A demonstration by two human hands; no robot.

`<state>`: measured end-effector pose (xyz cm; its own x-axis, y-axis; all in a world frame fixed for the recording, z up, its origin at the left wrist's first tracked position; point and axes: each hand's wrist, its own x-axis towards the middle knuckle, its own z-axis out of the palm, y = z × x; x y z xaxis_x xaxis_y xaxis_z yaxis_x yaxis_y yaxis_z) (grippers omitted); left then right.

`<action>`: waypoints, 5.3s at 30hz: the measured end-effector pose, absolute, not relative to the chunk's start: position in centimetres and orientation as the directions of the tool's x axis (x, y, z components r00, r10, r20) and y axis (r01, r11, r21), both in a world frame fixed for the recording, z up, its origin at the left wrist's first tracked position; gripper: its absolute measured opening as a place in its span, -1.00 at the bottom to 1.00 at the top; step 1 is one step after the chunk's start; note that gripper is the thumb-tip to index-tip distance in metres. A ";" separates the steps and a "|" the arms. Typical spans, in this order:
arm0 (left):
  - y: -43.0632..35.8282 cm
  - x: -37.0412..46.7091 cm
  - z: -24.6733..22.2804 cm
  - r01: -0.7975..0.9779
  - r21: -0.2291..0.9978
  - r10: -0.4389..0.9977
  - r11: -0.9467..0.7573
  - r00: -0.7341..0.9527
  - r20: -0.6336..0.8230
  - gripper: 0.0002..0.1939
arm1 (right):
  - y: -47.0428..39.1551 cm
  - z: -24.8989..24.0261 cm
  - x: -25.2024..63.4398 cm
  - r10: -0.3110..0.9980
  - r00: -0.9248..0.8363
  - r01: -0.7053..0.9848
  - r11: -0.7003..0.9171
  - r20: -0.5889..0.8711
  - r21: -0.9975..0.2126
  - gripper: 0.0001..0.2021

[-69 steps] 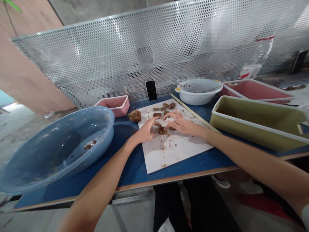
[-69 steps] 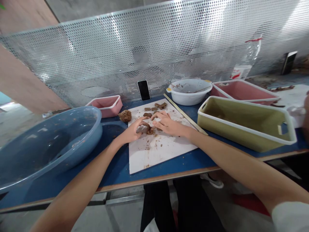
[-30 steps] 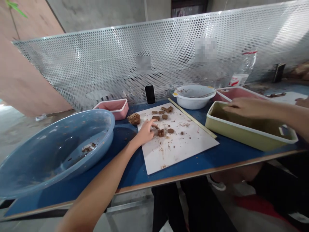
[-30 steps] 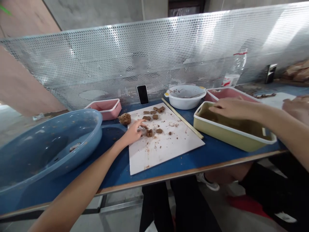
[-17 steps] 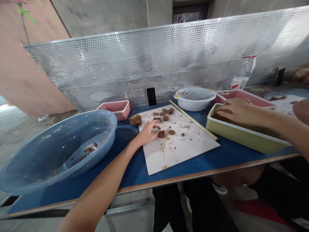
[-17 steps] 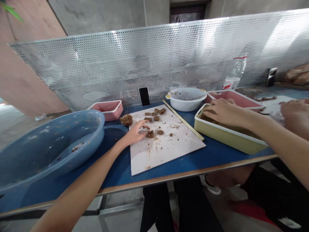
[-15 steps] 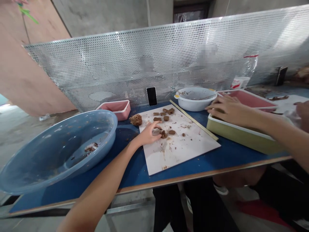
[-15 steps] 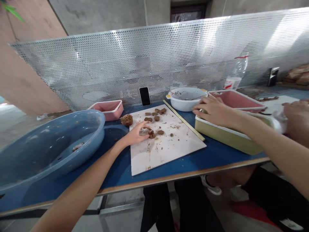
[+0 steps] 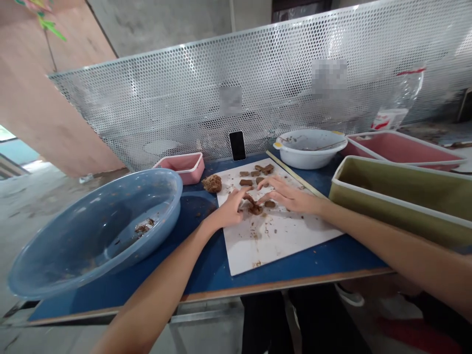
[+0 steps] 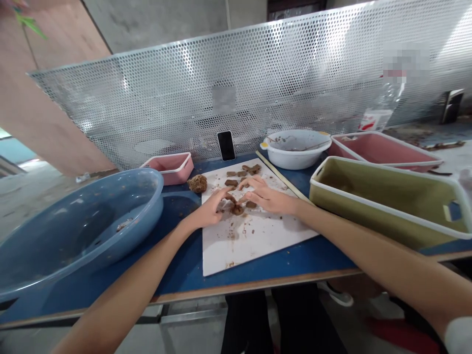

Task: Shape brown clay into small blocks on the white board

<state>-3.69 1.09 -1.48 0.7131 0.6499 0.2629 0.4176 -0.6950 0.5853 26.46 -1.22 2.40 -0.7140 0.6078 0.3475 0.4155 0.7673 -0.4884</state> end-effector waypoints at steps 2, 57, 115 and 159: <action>0.9 -3.5 -1.5 0.430 0.586 0.662 -0.687 0.704 0.259 0.05 | -1.6 2.4 26.4 0.625 -0.701 0.414 0.749 0.343 -0.517 -0.36; 1.2 -3.1 -0.5 0.483 0.606 0.770 -0.632 0.481 0.419 -0.16 | -4.8 1.5 23.5 0.869 -0.325 0.796 0.465 0.374 -0.387 -0.50; 1.2 -3.1 -0.3 0.541 0.571 0.786 -0.617 0.404 0.467 -0.26 | -2.6 1.1 22.2 0.795 -0.536 0.818 0.573 0.285 -0.061 -0.74; 0.6 -2.7 0.1 0.559 0.549 0.783 -0.621 0.431 0.448 -0.29 | -1.8 3.8 22.1 0.729 -0.635 0.725 0.677 0.256 -0.126 -0.74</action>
